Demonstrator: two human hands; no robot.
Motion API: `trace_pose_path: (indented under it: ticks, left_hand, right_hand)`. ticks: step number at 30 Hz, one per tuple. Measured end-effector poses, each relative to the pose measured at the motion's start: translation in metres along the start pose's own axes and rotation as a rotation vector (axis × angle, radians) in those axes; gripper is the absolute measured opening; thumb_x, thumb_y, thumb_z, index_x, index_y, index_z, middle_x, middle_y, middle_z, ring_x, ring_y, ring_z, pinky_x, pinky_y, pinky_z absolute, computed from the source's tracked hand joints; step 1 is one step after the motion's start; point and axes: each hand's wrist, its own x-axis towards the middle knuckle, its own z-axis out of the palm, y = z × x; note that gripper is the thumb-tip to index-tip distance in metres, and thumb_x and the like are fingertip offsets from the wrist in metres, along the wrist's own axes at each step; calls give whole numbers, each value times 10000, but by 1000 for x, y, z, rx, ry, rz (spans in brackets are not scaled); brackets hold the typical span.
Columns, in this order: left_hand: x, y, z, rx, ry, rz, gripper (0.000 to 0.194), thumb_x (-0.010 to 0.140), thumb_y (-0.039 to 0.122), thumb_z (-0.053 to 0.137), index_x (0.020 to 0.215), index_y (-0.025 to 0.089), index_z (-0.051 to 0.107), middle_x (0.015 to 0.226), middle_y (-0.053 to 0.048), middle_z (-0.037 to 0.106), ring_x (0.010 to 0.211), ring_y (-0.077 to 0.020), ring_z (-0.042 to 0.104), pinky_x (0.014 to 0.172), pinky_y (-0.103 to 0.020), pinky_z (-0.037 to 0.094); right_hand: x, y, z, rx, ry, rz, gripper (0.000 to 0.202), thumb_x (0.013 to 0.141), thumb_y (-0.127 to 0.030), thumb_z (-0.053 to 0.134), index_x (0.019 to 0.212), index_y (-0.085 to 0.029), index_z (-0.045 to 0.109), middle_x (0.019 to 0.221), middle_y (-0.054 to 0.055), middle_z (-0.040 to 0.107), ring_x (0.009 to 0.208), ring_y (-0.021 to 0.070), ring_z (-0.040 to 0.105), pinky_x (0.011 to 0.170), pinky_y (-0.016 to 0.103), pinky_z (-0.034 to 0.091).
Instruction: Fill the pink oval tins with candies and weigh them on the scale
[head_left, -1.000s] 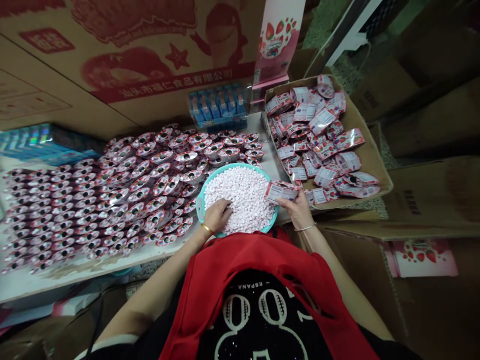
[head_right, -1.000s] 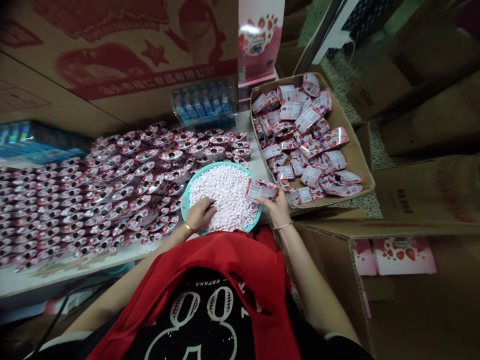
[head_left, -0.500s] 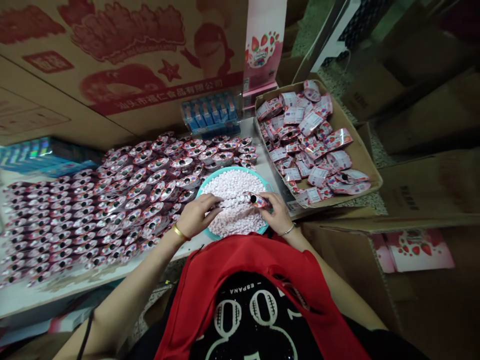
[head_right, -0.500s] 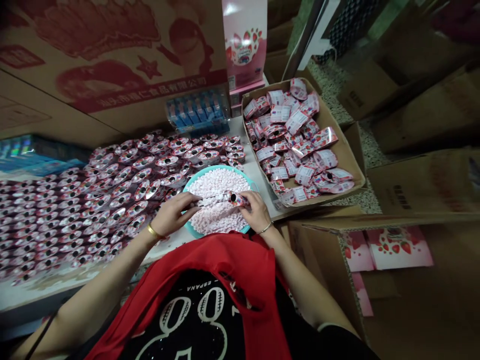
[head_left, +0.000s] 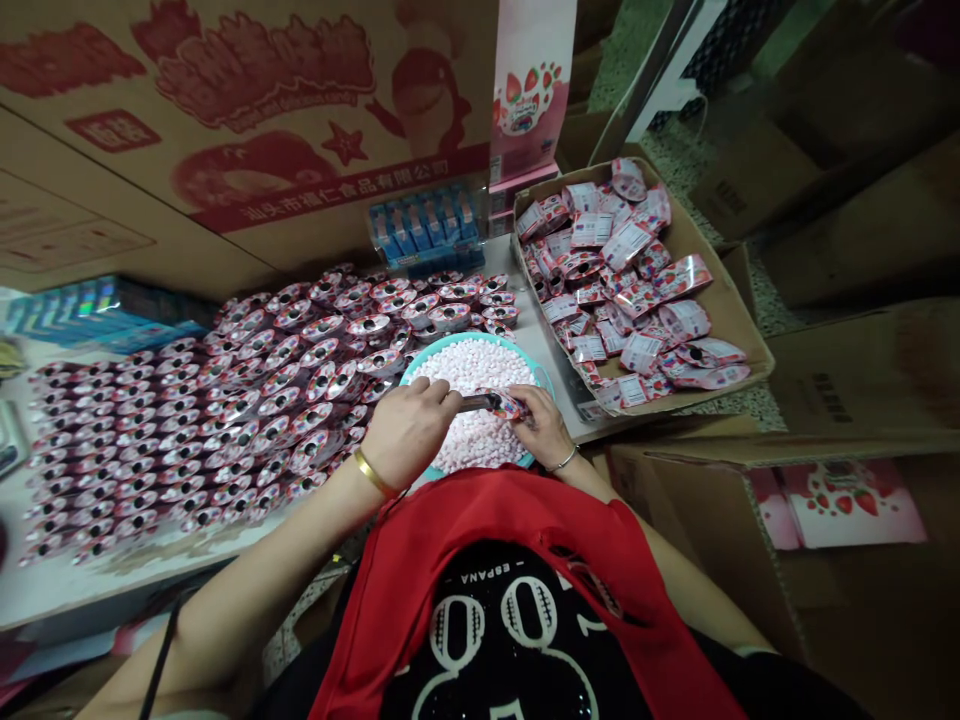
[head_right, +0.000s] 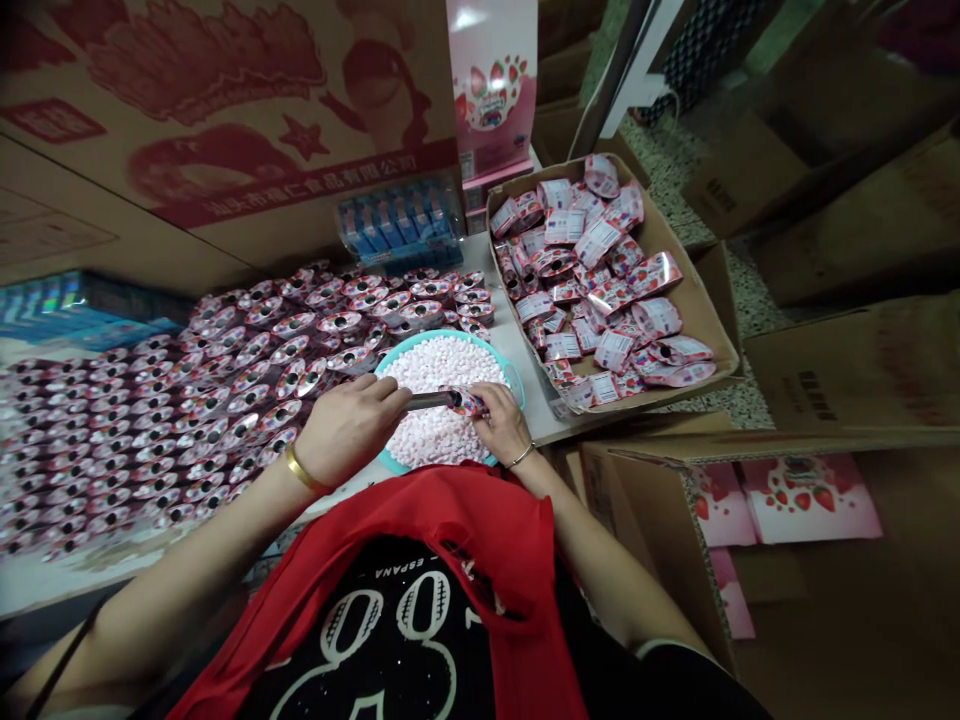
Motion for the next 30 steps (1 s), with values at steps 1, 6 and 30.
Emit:
trace_pose_path:
  ticks: [1, 6, 30]
  left_hand:
    - [-4, -6, 1, -11, 23, -15, 195, 915, 254, 412, 888, 191, 595, 825, -80, 568, 821, -224, 539, 710, -347, 450]
    - [-31, -55, 42, -8, 60, -219, 202, 911, 305, 430, 988, 200, 583, 911, -74, 590, 879, -229, 553, 729, -328, 434]
    - [-21, -56, 147, -541, 143, -97, 371, 919, 397, 456, 1221, 187, 503, 1009, -78, 609, 956, -190, 567, 857, -314, 454]
  right_hand:
    - [0, 2, 0, 15, -2, 10, 413, 730, -97, 514, 1114, -248, 536, 1148, 86, 605, 1110, 255, 549, 970, 457, 437]
    - [11, 18, 1, 156, 159, 252, 354, 800, -308, 602, 1122, -217, 488, 1075, 80, 620, 972, 222, 600, 876, 373, 489]
    - [7, 14, -9, 212, 136, 286, 401, 809, -372, 631, 1146, -220, 474, 1107, 72, 600, 998, 212, 593, 904, 347, 472]
